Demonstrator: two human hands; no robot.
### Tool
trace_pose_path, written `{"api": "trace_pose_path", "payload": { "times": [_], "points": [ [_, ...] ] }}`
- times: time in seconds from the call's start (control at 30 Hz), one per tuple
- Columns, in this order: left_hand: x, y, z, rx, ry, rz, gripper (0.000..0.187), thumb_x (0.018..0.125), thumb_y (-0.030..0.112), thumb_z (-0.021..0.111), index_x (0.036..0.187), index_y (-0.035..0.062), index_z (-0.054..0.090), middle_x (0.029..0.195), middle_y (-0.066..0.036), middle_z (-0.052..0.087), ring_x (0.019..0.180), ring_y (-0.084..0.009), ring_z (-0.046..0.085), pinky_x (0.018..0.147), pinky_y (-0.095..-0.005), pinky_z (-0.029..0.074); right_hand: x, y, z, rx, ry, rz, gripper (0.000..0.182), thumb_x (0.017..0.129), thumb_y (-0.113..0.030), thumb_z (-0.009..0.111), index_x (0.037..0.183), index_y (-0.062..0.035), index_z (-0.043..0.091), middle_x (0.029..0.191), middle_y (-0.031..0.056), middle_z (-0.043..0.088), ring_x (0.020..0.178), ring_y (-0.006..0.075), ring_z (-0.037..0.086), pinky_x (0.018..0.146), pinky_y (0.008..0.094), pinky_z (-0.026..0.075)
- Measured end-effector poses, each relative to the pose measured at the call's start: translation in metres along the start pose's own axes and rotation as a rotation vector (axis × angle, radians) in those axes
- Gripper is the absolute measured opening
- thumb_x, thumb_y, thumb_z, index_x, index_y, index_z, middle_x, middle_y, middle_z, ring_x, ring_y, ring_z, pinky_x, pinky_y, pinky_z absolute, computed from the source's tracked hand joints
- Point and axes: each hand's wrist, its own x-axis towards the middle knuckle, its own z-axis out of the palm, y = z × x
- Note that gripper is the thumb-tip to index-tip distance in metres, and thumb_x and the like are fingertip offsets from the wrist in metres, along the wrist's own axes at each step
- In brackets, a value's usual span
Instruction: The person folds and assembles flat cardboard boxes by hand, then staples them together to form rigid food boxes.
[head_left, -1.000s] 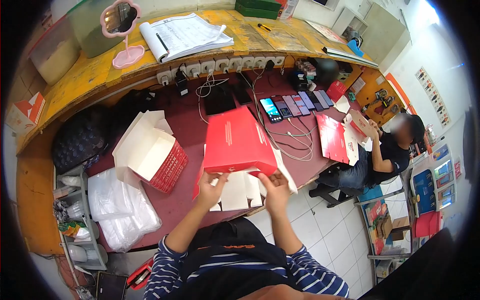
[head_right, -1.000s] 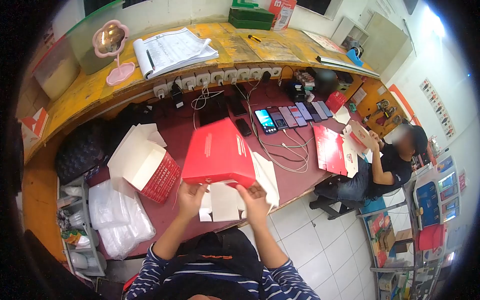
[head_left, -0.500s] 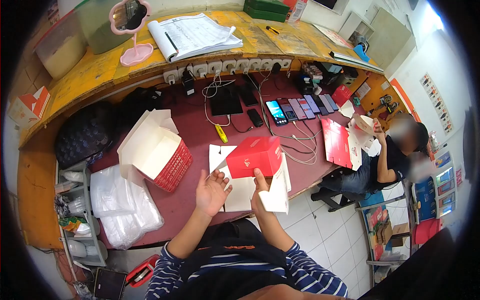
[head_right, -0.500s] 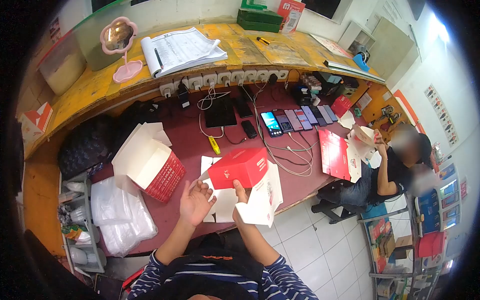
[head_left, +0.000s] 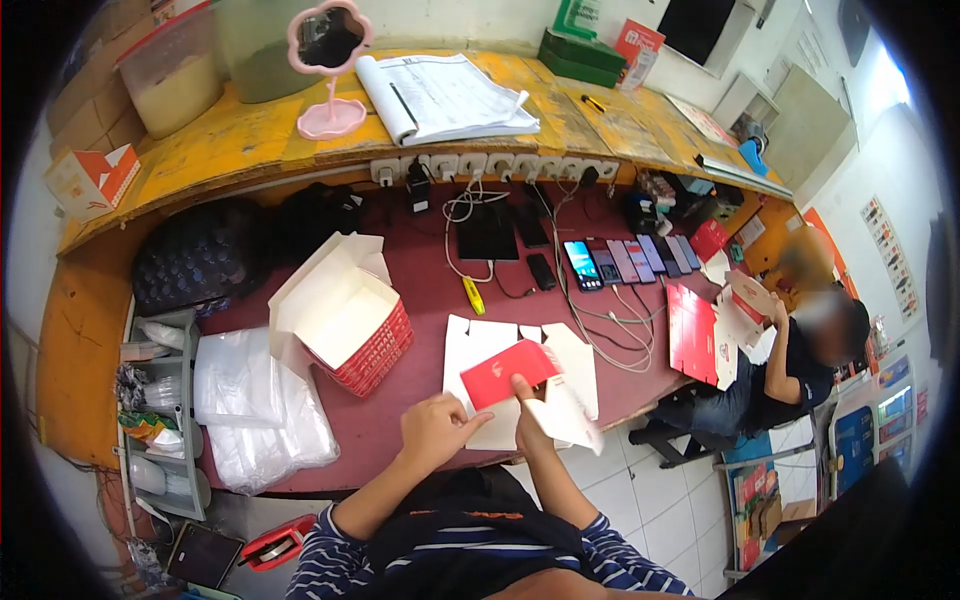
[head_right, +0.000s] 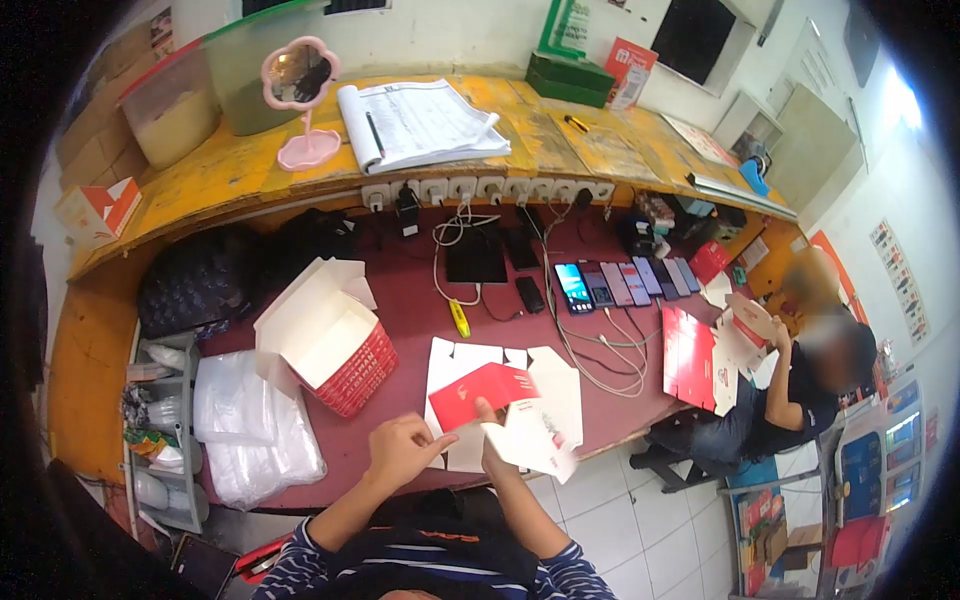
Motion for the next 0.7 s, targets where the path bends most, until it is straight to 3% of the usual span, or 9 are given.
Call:
{"api": "trace_pose_path", "payload": {
  "times": [0.07,0.1,0.13,0.2,0.33,0.4,0.47,0.57,0.7],
  "points": [
    [0.005,-0.014,-0.002,-0.095,0.039,-0.027,0.034,0.064,0.03,0.068,0.078,0.0031,0.053,0.071,-0.009,0.056,0.055,-0.0197,0.052,0.047,-0.0285,0.04,0.007,0.003,-0.005,-1.557,-0.55,-0.037,0.038,0.079,-0.035,0.053,0.11,-0.0129,0.049,0.102,0.0111,0.052,0.101,0.0268,0.045,0.086,0.0416,0.034],
    [0.007,-0.023,-0.003,-0.194,0.062,-0.053,0.044,0.064,0.03,0.068,0.092,0.0024,0.049,0.082,-0.013,0.056,0.065,-0.0252,0.055,0.054,-0.031,0.043,0.001,0.022,-0.01,-1.389,-0.538,-0.605,0.046,0.075,-0.047,0.051,0.106,-0.014,0.053,0.099,0.0142,0.053,0.101,0.0303,0.045,0.086,0.0444,0.032],
    [0.009,-0.032,-0.005,-0.293,0.09,-0.077,0.056,0.064,0.029,0.067,0.106,0.0018,0.044,0.093,-0.016,0.056,0.076,-0.0308,0.057,0.061,-0.0335,0.046,0.005,0.036,0.005,-0.719,-0.717,0.048,0.046,0.071,-0.043,0.057,0.106,-0.0128,0.052,0.098,0.0146,0.053,0.099,0.029,0.047,0.083,0.0422,0.034],
    [0.01,-0.042,-0.027,-0.437,0.204,-0.013,0.055,0.069,0.015,0.064,0.114,0.0011,0.034,0.098,-0.017,0.055,0.094,-0.0258,0.054,0.076,-0.0327,0.044,-0.003,0.003,0.048,-1.107,-0.831,-0.469,0.049,0.069,-0.038,0.061,0.107,-0.0093,0.05,0.096,0.0138,0.054,0.095,0.0279,0.049,0.082,0.0405,0.035],
    [-0.003,-0.071,-0.057,-1.125,0.306,-0.48,0.052,0.078,0.016,0.058,0.118,0.0033,0.028,0.114,-0.013,0.042,0.099,-0.0209,0.047,0.069,-0.0329,0.05,-0.017,-0.004,0.105,-1.593,-1.036,-0.854,0.029,0.073,-0.03,0.058,0.085,-0.0041,0.058,0.082,0.009,0.055,0.076,0.0227,0.054,0.074,0.0343,0.036],
    [-0.016,-0.1,-0.072,-1.182,0.222,-0.306,0.056,0.079,0.021,0.057,0.121,0.0055,0.023,0.116,-0.014,0.04,0.097,-0.0234,0.049,0.066,-0.0347,0.052,-0.009,0.007,0.129,-1.609,-1.111,-0.842,0.024,0.075,-0.028,0.056,0.08,-0.0042,0.058,0.08,0.0081,0.055,0.074,0.022,0.054,0.072,0.0347,0.036],
    [-0.023,-0.112,-0.093,-1.106,0.204,-0.177,0.051,0.078,0.024,0.057,0.118,0.0047,0.03,0.115,-0.013,0.041,0.088,-0.0218,0.054,0.066,-0.0322,0.052,0.003,0.018,0.153,-1.584,-1.172,-0.911,0.02,0.077,-0.022,0.052,0.069,-0.0041,0.055,0.074,0.0071,0.054,0.069,0.0219,0.054,0.064,0.0345,0.036],
    [-0.025,-0.147,-0.099,0.278,0.186,-0.037,0.031,0.073,0.018,0.06,0.099,0.0027,0.05,0.105,-0.012,0.049,0.066,-0.0227,0.058,0.054,-0.0277,0.049,0.014,0.034,0.184,-1.522,-1.27,-0.856,0.021,0.077,-0.023,0.053,0.07,-0.0031,0.056,0.071,0.0105,0.055,0.066,0.0254,0.055,0.065,0.035,0.037],
    [-0.022,-0.173,-0.094,0.437,0.26,0.092,0.021,0.071,0.013,0.06,0.089,0.0036,0.054,0.091,-0.006,0.054,0.058,-0.0235,0.056,0.048,-0.0291,0.046,0.021,0.043,0.22,-1.554,-1.403,-0.635,0.026,0.077,-0.025,0.053,0.07,-0.0002,0.057,0.07,0.0169,0.058,0.068,0.0313,0.057,0.063,0.0396,0.042]
  ]
}}
